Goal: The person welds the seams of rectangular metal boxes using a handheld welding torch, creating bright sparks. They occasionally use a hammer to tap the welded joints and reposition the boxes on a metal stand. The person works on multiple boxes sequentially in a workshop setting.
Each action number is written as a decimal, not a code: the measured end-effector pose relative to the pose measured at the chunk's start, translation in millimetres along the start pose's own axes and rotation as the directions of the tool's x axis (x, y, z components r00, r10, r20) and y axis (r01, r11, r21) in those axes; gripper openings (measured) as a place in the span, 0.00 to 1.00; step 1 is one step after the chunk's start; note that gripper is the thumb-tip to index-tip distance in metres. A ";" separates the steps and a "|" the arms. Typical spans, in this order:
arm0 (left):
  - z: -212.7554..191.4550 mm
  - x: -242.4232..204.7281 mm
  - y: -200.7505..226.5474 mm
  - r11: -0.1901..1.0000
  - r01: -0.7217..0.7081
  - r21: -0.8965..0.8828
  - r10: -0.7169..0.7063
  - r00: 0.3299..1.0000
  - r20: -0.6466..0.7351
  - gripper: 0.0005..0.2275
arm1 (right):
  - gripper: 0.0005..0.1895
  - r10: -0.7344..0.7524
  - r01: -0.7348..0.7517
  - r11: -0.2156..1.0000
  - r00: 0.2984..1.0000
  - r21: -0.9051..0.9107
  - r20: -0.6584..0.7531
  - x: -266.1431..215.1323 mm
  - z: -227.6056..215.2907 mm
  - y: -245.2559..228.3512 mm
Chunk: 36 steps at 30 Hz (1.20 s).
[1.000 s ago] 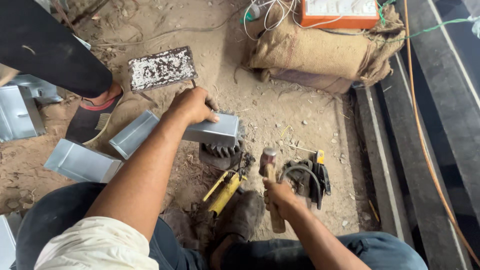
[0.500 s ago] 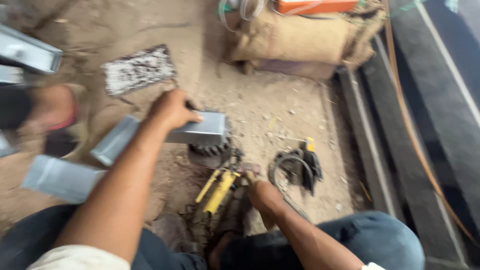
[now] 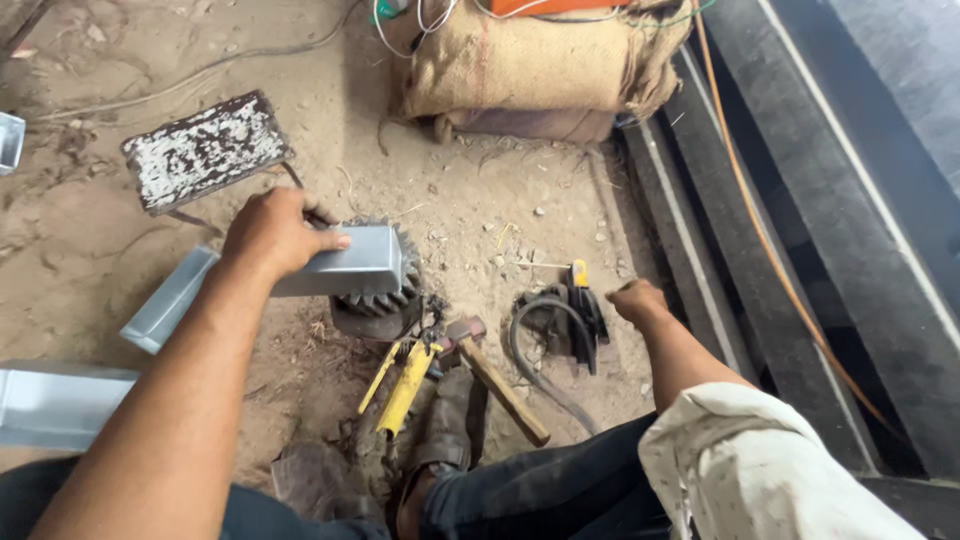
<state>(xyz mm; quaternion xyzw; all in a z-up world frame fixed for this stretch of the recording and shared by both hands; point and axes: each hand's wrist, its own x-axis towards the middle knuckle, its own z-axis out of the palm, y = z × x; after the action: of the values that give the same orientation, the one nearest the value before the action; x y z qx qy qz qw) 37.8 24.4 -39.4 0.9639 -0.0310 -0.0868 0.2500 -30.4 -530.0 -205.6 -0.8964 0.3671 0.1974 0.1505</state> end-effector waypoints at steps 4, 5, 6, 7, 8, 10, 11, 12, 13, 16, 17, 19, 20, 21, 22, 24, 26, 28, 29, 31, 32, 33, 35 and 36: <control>7.2 -14.4 8.0 0.997 0.074 0.029 -0.076 0.996 0.056 0.18 | 0.37 0.092 -0.111 0.992 0.959 0.054 0.268 0.3 49.3 28.5; 3.3 -10.4 10.6 0.997 0.076 0.030 -0.077 0.996 0.045 0.17 | 0.39 0.093 -0.134 0.985 0.943 0.111 0.319 3.9 52.5 18.8; -0.5 -7.5 12.5 0.997 0.077 0.031 -0.078 0.996 0.034 0.17 | 0.41 0.089 -0.160 0.973 0.925 0.164 0.370 5.6 54.5 8.8; -3.4 -4.2 15.0 0.996 0.083 0.029 -0.084 0.996 0.032 0.17 | 0.42 0.071 -0.161 0.963 0.926 0.216 0.371 7.7 51.1 3.7; -6.2 -1.4 16.7 0.996 0.088 0.027 -0.089 0.996 0.030 0.17 | 0.45 0.053 -0.162 0.950 0.927 0.268 0.371 9.8 46.9 -1.4; -3.9 -5.5 16.7 0.994 0.106 0.034 -0.107 0.993 0.050 0.18 | 0.42 0.051 -0.162 0.953 0.919 0.257 0.391 2.3 48.5 6.7; -2.2 -8.4 15.9 0.992 0.117 0.040 -0.119 0.991 0.054 0.18 | 0.41 0.052 -0.166 0.951 0.916 0.260 0.397 -1.9 51.6 12.7; -0.3 -12.7 14.7 0.991 0.128 0.047 -0.131 0.990 0.058 0.19 | 0.39 0.053 -0.171 0.950 0.913 0.263 0.404 -5.4 55.6 17.8; -1.9 -10.3 15.1 0.991 0.134 0.023 -0.135 0.988 0.069 0.18 | 0.38 0.047 -0.170 0.946 0.916 0.277 0.399 -1.5 55.6 14.1; -7.4 -4.2 18.0 0.993 0.118 -0.019 -0.117 0.991 0.062 0.17 | 0.30 0.062 -0.227 0.910 0.901 0.347 0.428 8.4 53.9 6.4; -6.4 -6.5 18.3 0.995 0.099 -0.008 -0.099 0.994 0.048 0.18 | 0.27 0.062 -0.253 0.890 0.891 0.379 0.451 7.6 53.7 10.1; -6.0 -9.7 16.4 0.995 0.104 0.003 -0.104 0.993 0.049 0.18 | 0.23 0.056 -0.310 0.844 0.863 0.437 0.503 5.1 57.6 13.4; -5.2 -10.4 15.8 0.992 0.126 0.002 -0.126 0.990 0.065 0.18 | 0.19 0.038 -0.328 0.812 0.855 0.483 0.517 3.5 60.7 14.0; -4.4 -8.5 16.6 0.990 0.142 -0.002 -0.142 0.987 0.079 0.18 | 0.16 0.021 -0.345 0.775 0.851 0.529 0.524 4.3 60.4 15.3; -4.1 -9.3 14.8 0.991 0.133 -0.002 -0.133 0.989 0.067 0.19 | 0.12 0.004 -0.362 0.735 0.848 0.573 0.530 5.1 60.2 16.3; -4.7 -8.7 12.5 0.994 0.111 -0.004 -0.111 0.993 0.043 0.20 | 0.12 -0.009 -0.291 0.765 0.887 0.574 0.462 7.8 59.7 14.6; -5.6 -7.8 12.3 0.995 0.095 -0.015 -0.094 0.995 0.033 0.19 | 0.12 -0.019 -0.253 0.762 0.911 0.596 0.412 8.1 58.7 13.2; -4.0 -9.5 16.3 0.997 0.074 -0.004 -0.074 0.997 0.013 0.18 | 0.11 -0.021 -0.243 0.737 0.924 0.630 0.382 6.2 51.2 17.3; -6.0 -11.2 17.5 0.998 0.060 0.024 -0.060 0.998 -0.003 0.19 | 0.11 -0.017 -0.243 0.741 0.925 0.627 0.379 1.1 49.6 15.4; -11.3 -18.5 23.7 0.999 0.021 -0.039 -0.023 0.998 -0.061 0.16 | 0.15 -0.002 -0.171 0.833 0.950 0.526 0.313 -12.3 32.9 8.0; -15.1 -25.8 27.3 0.992 -0.009 -0.129 -0.005 0.994 -0.106 0.13 | 0.17 0.007 -0.099 0.925 0.970 0.366 0.245 -19.5 18.8 -1.3; -21.7 -22.9 39.3 0.974 -0.063 -0.216 0.030 0.988 -0.152 0.11 | 0.19 0.012 -0.049 0.974 0.986 0.222 0.164 -27.4 -3.1 -9.4; -32.3 -28.3 60.7 0.960 -0.155 -0.235 0.091 0.961 -0.260 0.08 | 0.24 -0.040 0.040 0.999 0.999 0.030 0.014 -49.2 -48.8 -28.2; -35.0 -29.1 77.6 0.945 -0.211 -0.251 0.127 0.942 -0.311 0.08 | 0.27 -0.069 0.068 0.998 0.996 -0.013 -0.062 -62.4 -74.9 -36.7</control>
<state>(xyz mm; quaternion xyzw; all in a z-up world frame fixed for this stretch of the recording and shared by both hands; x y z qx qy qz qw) 14.3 -23.6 33.0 0.9144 -0.0647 0.0743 0.3927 -26.6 -498.6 -106.4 -0.9150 0.3396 0.1662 0.1407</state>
